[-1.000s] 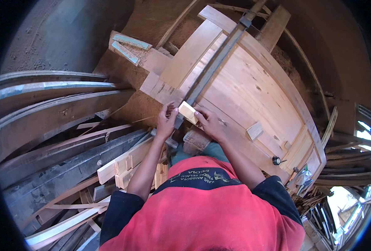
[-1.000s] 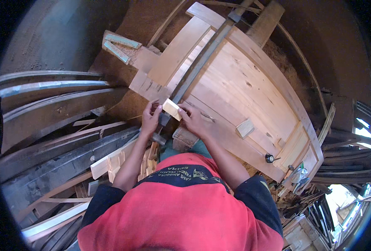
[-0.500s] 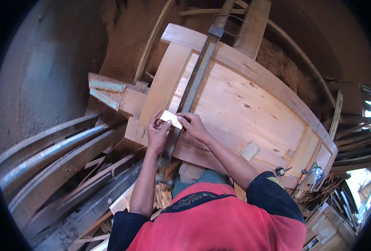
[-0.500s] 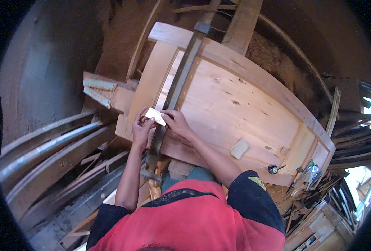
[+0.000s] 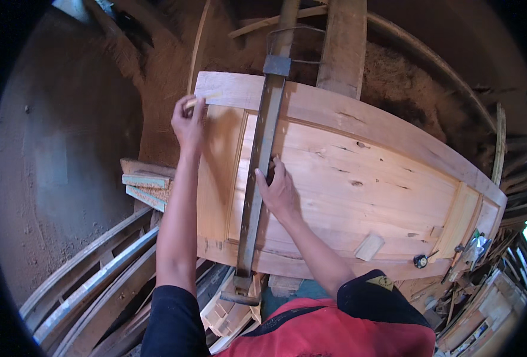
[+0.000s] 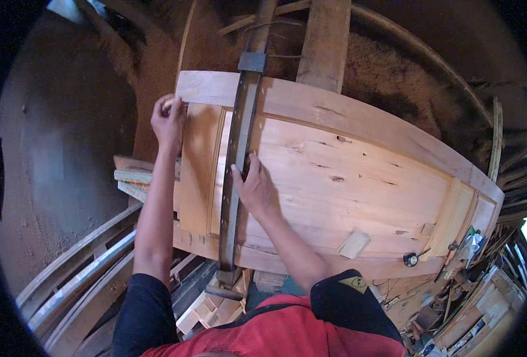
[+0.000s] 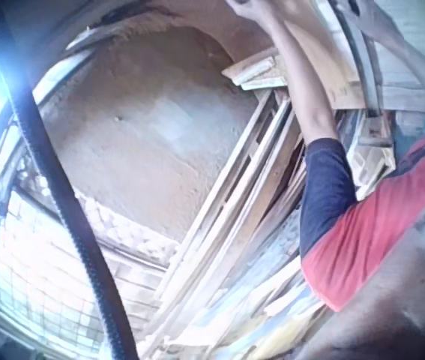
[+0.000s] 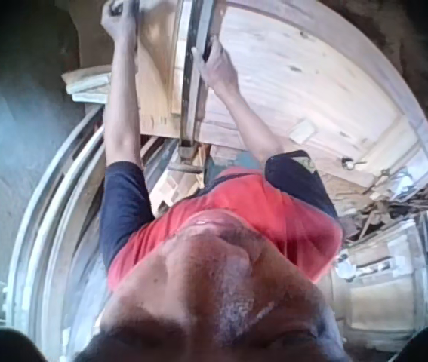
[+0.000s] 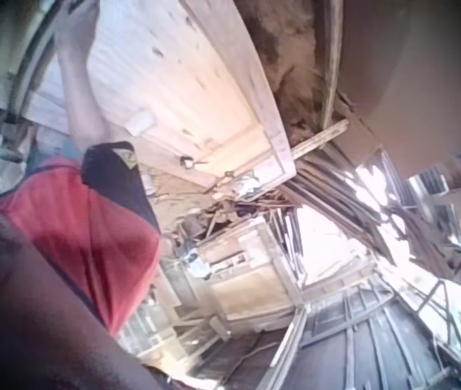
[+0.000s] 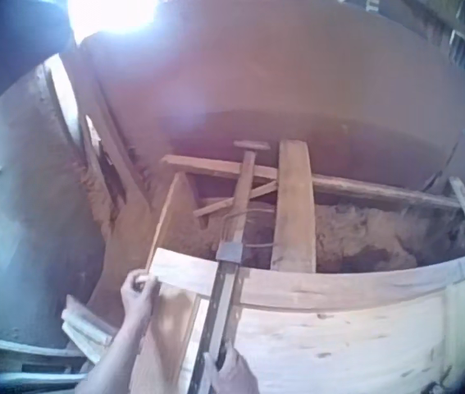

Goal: The person applies glue from a small white tube to the surface of a wooden door panel and then uses a long metal bar clamp to secure the wooden pieces together.

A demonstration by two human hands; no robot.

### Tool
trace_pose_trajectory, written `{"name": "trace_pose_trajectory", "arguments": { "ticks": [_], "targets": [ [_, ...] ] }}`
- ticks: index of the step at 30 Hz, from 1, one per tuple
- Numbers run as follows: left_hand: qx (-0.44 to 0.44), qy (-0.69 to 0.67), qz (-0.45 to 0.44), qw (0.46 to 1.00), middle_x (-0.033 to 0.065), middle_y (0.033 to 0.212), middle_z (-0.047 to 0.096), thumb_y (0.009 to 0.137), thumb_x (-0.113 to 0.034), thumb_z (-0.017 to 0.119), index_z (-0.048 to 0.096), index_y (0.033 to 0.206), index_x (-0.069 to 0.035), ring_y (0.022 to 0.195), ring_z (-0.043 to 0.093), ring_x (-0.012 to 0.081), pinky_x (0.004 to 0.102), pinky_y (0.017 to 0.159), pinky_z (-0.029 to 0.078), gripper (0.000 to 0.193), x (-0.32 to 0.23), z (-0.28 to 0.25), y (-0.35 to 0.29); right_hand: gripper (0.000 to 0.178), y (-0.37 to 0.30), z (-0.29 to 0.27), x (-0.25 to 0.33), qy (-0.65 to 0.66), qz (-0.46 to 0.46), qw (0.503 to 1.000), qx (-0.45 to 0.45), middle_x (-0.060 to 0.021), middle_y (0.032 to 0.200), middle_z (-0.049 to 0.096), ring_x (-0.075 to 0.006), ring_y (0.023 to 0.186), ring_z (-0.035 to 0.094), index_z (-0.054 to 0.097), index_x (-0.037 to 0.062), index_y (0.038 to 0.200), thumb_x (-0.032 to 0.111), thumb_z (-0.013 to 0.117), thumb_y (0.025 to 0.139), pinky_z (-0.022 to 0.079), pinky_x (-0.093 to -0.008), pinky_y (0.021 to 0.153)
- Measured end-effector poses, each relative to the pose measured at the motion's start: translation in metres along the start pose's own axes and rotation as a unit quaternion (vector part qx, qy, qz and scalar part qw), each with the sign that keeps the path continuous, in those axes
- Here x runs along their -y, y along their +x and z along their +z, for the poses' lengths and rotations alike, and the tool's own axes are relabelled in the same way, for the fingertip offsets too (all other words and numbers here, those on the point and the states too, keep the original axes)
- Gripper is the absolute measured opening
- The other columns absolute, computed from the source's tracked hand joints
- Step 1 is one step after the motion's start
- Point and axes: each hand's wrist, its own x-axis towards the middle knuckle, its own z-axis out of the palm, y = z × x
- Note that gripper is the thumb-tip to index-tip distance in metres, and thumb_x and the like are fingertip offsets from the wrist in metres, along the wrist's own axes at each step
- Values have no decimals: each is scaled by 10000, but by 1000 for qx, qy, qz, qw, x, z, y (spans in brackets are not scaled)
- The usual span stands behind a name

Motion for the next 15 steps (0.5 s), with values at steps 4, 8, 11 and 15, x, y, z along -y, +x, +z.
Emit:
{"name": "trace_pose_trajectory", "arguments": {
  "ticks": [4, 8, 11, 15],
  "targets": [
    [14, 163, 94, 982, 83, 903, 668, 906, -300, 743, 639, 1135, -61, 815, 633, 187, 316, 732, 501, 347, 16, 41, 69, 370, 8, 22, -10, 12, 3, 1000, -2, -312, 1085, 648, -483, 1003, 630, 507, -45, 1207, 196, 568, 933, 523, -545, 877],
    [48, 277, 158, 946, 127, 996, 659, 906, -363, 718, 640, 1130, -76, 931, 630, 286, 399, 843, 492, 372, 40, 72, 81, 297, 21, 21, -13, 15, -41, 999, -23, -312, 1032, 661, -496, 877, 655, 514, -41, 1125, 167, 574, 922, 559, -549, 751],
    [14, 371, 308, 876, 183, 1115, 624, 905, -334, 709, 631, 1135, -73, 1012, 619, 356, 441, 863, 489, 357, 50, 79, 79, 285, 28, 23, -16, 28, -57, 997, -45, -305, 938, 658, -496, 824, 649, 531, -54, 1121, 130, 589, 912, 539, -548, 707],
    [9, 386, 349, 854, 179, 1090, 625, 917, -319, 701, 627, 1148, -73, 988, 631, 333, 432, 855, 497, 346, 48, 82, 81, 290, 24, 23, -15, 24, -48, 996, -64, -289, 858, 654, -486, 789, 645, 553, -66, 1128, 117, 604, 909, 516, -538, 686]
  ]
}}
